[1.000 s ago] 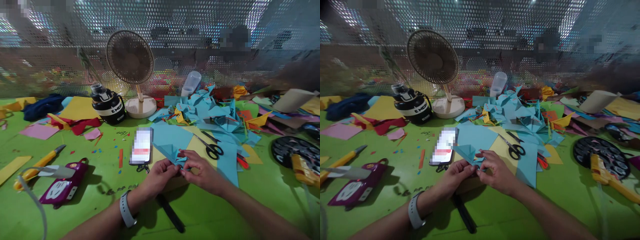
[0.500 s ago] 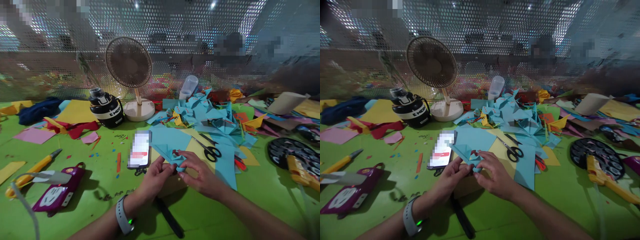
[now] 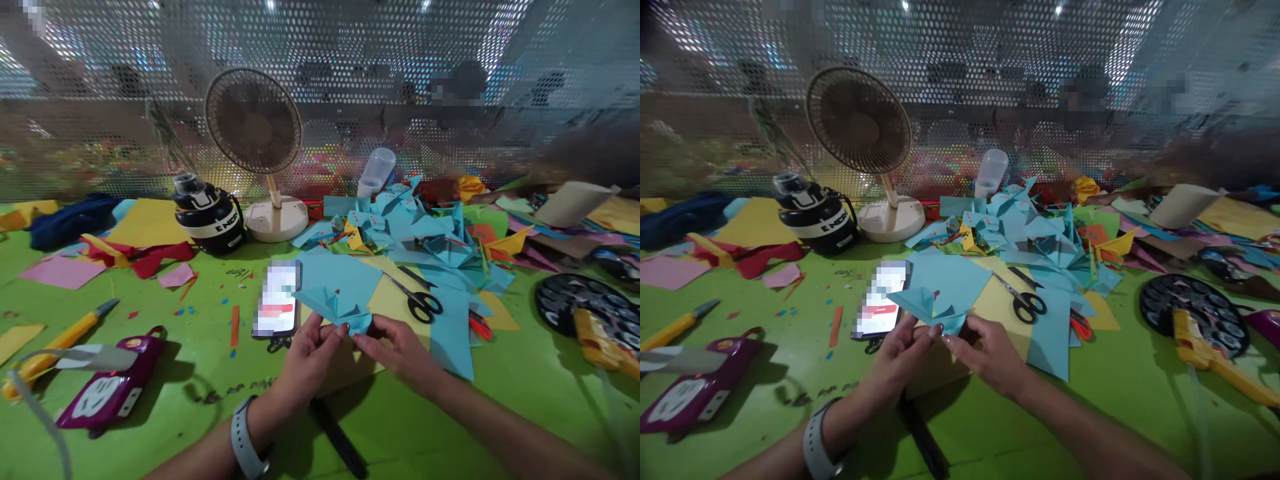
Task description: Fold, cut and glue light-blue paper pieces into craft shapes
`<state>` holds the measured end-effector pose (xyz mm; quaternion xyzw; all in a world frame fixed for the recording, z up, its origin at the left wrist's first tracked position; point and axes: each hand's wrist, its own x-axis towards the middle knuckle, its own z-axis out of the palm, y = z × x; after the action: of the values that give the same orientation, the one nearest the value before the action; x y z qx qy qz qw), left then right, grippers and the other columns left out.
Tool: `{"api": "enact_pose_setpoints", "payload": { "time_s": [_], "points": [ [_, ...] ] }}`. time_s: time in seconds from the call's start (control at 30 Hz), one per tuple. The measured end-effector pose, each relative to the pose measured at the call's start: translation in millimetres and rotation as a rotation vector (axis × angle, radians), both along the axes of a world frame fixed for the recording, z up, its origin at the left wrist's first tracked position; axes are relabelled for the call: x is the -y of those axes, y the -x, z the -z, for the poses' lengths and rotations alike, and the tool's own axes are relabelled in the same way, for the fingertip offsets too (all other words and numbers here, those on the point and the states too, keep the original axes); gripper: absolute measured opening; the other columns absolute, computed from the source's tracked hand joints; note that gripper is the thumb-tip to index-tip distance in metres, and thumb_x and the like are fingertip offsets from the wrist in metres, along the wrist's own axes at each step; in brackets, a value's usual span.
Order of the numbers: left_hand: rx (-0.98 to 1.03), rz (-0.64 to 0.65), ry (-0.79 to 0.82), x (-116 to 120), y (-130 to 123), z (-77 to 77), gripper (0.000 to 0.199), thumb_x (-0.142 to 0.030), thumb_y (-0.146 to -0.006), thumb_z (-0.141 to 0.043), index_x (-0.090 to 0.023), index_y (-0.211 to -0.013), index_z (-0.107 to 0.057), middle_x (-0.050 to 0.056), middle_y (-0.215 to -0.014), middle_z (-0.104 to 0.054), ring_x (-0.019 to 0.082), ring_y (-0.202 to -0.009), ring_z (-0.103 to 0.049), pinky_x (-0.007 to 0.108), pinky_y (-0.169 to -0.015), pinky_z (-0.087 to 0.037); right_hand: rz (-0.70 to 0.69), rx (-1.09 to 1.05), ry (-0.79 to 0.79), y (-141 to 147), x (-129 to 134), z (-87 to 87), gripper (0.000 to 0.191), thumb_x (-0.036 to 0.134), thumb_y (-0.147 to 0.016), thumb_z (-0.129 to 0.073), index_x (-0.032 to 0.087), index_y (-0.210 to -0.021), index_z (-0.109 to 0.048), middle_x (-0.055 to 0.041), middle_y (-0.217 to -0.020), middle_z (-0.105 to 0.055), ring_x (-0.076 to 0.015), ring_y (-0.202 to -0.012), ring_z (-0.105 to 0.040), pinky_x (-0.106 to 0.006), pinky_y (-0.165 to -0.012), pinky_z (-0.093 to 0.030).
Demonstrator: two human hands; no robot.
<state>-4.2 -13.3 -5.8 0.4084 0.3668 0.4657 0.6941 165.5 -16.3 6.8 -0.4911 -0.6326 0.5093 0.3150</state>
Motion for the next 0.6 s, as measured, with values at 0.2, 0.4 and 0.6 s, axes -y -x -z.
{"api": "enact_pose_setpoints", "payload": {
  "time_s": [0.2,0.4,0.6],
  "points": [
    [0.016,0.005,0.072,2.4,-0.6,2.2,0.042,-0.035,-0.078,-0.071,-0.019,-0.114,-0.057,-0.005,-0.06,-0.057,0.011,-0.059,-0.051,0.022,-0.059,-0.039,0.034,-0.111,0.149,6.4,-1.4,11.5,0.029,0.044,-0.08,-0.063,0.015,-0.084,-0.067,-0.0012,-0.07,-0.064,-0.0124,-0.064,-0.056,-0.024,-0.059,-0.045],
    [0.099,0.052,0.15,1.4,1.5,0.1,0.037,-0.032,-0.078,-0.07,-0.021,-0.111,-0.056,-0.003,-0.065,-0.062,0.011,-0.061,-0.056,0.023,-0.063,-0.044,0.012,-0.175,0.239,4.7,-5.2,12.3,0.036,0.051,-0.076,-0.065,0.015,-0.082,-0.068,-0.0007,-0.068,-0.064,-0.0117,-0.061,-0.058,-0.023,-0.057,-0.046],
    [0.11,0.045,0.146,1.5,-1.4,-2.7,0.033,-0.029,-0.079,-0.069,-0.02,-0.108,-0.056,-0.004,-0.06,-0.061,0.012,-0.057,-0.057,0.026,-0.064,-0.047,-0.005,-0.201,0.308,4.6,-6.7,13.4,0.042,0.057,-0.074,-0.065,0.015,-0.077,-0.067,-0.0003,-0.064,-0.064,-0.0114,-0.058,-0.059,-0.025,-0.058,-0.047]
  ]
}}
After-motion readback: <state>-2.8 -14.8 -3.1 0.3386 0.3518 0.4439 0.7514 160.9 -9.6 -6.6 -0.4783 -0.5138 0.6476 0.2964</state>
